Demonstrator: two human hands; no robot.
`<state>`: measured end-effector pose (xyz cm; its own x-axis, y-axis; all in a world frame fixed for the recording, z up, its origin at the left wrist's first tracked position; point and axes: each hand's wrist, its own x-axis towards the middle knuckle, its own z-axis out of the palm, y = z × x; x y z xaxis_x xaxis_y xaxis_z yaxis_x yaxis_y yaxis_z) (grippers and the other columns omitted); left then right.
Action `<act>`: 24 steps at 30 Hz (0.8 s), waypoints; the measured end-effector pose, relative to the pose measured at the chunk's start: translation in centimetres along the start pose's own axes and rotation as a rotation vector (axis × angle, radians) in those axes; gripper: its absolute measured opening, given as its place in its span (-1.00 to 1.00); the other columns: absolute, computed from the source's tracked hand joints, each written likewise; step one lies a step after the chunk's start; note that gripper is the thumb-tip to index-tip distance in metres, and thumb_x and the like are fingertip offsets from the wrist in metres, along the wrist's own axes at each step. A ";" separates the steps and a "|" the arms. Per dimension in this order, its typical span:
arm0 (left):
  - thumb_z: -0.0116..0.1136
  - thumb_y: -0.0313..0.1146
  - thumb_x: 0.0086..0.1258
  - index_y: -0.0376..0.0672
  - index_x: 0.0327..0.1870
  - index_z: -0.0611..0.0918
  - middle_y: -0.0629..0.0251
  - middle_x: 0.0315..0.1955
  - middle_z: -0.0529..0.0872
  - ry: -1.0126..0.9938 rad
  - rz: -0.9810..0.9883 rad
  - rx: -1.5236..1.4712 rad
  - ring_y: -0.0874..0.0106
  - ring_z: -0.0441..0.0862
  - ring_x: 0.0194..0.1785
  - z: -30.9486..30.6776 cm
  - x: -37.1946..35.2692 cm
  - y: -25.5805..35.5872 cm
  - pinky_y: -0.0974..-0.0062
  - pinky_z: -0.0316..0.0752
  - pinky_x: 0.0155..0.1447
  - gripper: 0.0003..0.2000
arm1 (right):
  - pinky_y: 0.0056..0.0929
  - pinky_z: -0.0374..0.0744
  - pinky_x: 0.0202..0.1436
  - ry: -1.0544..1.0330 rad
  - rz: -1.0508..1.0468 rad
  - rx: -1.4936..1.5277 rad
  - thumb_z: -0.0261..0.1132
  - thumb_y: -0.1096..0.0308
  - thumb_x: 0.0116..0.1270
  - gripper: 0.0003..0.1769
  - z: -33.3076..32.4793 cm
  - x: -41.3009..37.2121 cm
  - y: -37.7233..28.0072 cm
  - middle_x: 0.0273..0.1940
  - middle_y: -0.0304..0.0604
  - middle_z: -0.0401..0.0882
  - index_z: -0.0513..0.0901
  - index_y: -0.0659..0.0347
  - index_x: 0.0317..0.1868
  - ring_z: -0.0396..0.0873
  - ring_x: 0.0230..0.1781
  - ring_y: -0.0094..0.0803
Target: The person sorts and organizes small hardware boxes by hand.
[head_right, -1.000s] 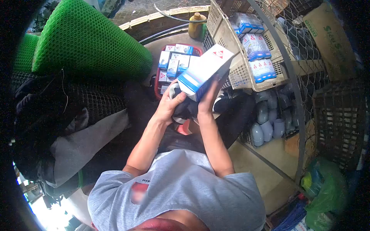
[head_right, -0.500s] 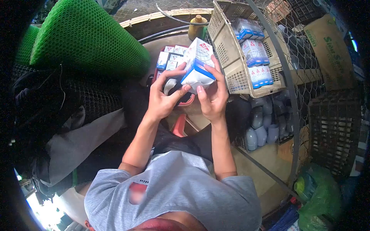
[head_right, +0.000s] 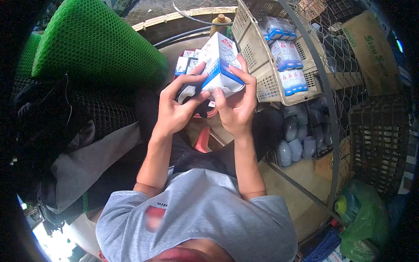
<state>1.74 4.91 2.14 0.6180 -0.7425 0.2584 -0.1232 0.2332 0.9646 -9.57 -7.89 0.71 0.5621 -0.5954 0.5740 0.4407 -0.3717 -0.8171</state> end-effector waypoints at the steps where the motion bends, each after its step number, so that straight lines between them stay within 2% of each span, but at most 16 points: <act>1: 0.45 -0.58 0.30 -0.25 0.13 0.74 -0.10 0.39 0.61 0.004 -0.009 0.004 0.25 0.51 0.50 -0.1 0.0 0.1 0.30 0.37 0.53 -0.64 | -0.08 0.39 0.56 -0.007 0.013 0.039 0.42 0.44 0.39 -0.37 0.1 0.1 -0.3 0.63 0.38 0.02 0.36 0.32 0.39 0.33 0.53 -0.04; 9: 0.43 -0.59 0.32 -0.27 0.13 0.73 -0.13 0.36 0.63 0.028 0.001 -0.018 0.24 0.56 0.47 0.1 0.0 0.8 0.33 0.43 0.48 -0.65 | -0.08 0.39 0.56 -0.070 0.001 0.082 0.40 0.54 0.40 -0.36 -0.4 0.4 -0.7 0.64 0.35 0.01 0.37 0.31 0.43 0.30 0.56 -0.05; 11: 0.43 -0.59 0.32 -0.27 0.13 0.72 -0.15 0.36 0.63 0.023 0.003 -0.024 0.24 0.56 0.47 0.0 0.0 0.9 0.34 0.44 0.47 -0.66 | -0.08 0.41 0.55 -0.088 -0.024 0.008 0.41 0.57 0.39 -0.37 -0.6 0.3 -0.5 0.63 0.31 0.05 0.39 0.31 0.42 0.32 0.55 -0.06; 20: 0.36 -0.62 0.38 -0.27 0.12 0.72 -0.15 0.35 0.63 -0.003 -0.006 0.012 0.25 0.55 0.47 -0.7 0.2 0.4 0.35 0.46 0.45 -0.70 | -0.14 0.53 0.49 -0.109 0.059 0.075 0.47 0.69 0.29 -0.31 -0.4 0.5 -0.6 0.56 0.17 0.21 0.44 0.29 0.41 0.38 0.51 -0.12; 24: 0.36 -0.61 0.39 -0.26 0.12 0.71 -0.13 0.33 0.66 0.015 -0.014 -0.017 0.26 0.58 0.44 -0.6 0.3 0.5 0.37 0.49 0.43 -0.71 | -0.15 0.49 0.51 -0.112 0.063 0.008 0.47 0.65 0.32 -0.33 -0.5 0.7 -0.9 0.57 0.17 0.20 0.46 0.30 0.41 0.37 0.52 -0.13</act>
<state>2.33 5.14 2.64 0.6315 -0.7361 0.2438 -0.1009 0.2337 0.9671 -9.92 -8.34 1.84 0.6633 -0.5337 0.5247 0.4080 -0.3300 -0.8513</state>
